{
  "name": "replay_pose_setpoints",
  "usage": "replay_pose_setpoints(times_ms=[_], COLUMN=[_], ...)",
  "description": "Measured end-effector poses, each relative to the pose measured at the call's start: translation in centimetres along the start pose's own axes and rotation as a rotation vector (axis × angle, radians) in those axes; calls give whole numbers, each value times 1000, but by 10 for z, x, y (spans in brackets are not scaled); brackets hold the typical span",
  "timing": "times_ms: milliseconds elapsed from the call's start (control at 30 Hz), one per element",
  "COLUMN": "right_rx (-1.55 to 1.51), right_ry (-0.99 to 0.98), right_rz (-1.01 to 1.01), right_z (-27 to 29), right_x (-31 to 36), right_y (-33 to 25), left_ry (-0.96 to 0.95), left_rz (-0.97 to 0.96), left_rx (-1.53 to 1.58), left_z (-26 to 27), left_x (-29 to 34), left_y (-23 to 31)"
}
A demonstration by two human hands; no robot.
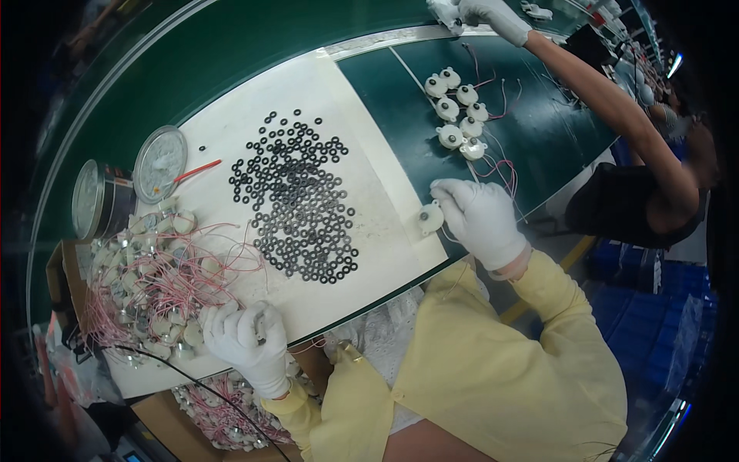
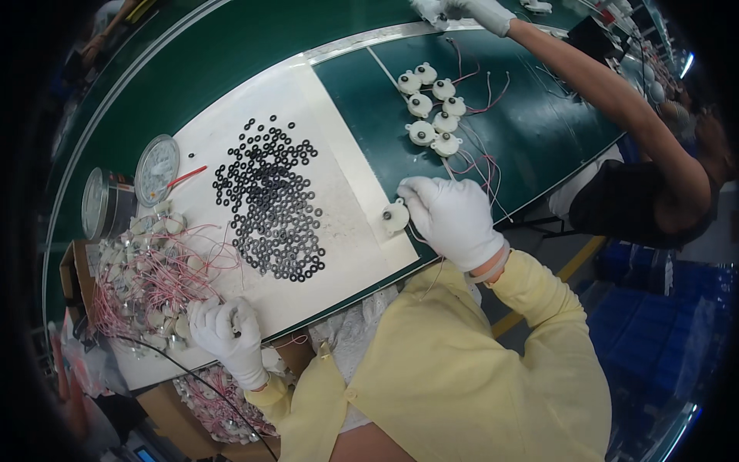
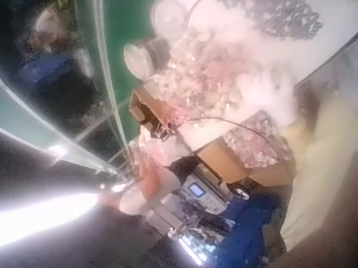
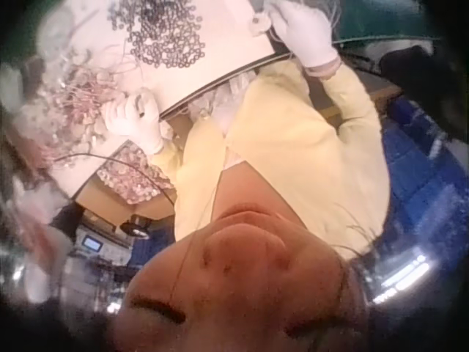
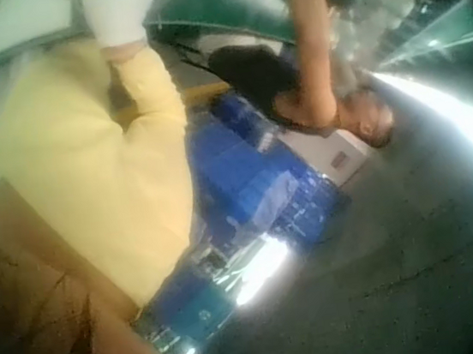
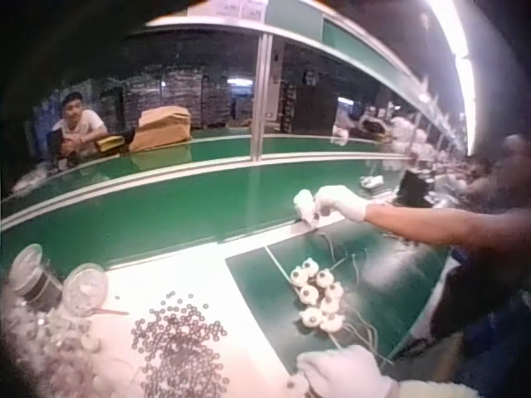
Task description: The person assembles small white electronic components by hand, picking up black washers and inserting them into the units. They use a red-handled tool to apply a substance from a container onto the components and manipulate the attached wires. The person works at a green table with piles of parts and finished units.
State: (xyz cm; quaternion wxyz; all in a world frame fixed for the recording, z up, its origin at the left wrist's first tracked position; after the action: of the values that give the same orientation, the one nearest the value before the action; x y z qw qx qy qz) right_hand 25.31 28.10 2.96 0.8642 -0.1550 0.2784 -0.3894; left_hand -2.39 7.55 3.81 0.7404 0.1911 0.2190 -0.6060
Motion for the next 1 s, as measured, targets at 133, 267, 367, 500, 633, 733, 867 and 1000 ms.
replay_pose_setpoints(times_ms=[133, 267, 367, 500, 633, 733, 867, 1000], right_rx=[30, 35, 112, -190, -511, -780, -1395, -1767], right_ry=[49, -62, 60, 216, 512, 278, -359, -754], right_rz=[-19, 47, 114, -139, -129, 146, 146, -620], right_z=[29, 20, 20, 66, 113, 89, 0, -53], right_x=[-2, 4, 6, -11, 6, 3, -1, 30], right_y=[-2, -29, -19, 22, 14, -43, -108, -99], left_ry=[38, 107, 132, 138, 185, 199, 479, 360], left_rz=[-18, -39, -27, 33, -21, -179, -470, -113], left_rx=[-31, -51, -101, -153, -123, 10, 150, 135], left_z=[4, 0, 12, 29, 63, 89, 96, 83], left_x=[1, 5, 6, 10, 8, -17, -63, -89], left_y=[2, 1, 3, 12, 41, 79, 141, 132])
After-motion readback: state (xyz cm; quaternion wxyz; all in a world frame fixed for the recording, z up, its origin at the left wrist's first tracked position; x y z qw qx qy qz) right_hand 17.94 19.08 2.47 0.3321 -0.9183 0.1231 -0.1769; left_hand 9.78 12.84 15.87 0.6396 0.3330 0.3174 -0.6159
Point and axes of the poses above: each hand's wrist, its own x-axis away from the middle knuckle, its own z-axis out of the back of the hand, y = z × x, the point moved 9 cm from there along -x, towards the middle knuckle, and after that the axes turned 12 degrees about -x, right-handed, at the moved point
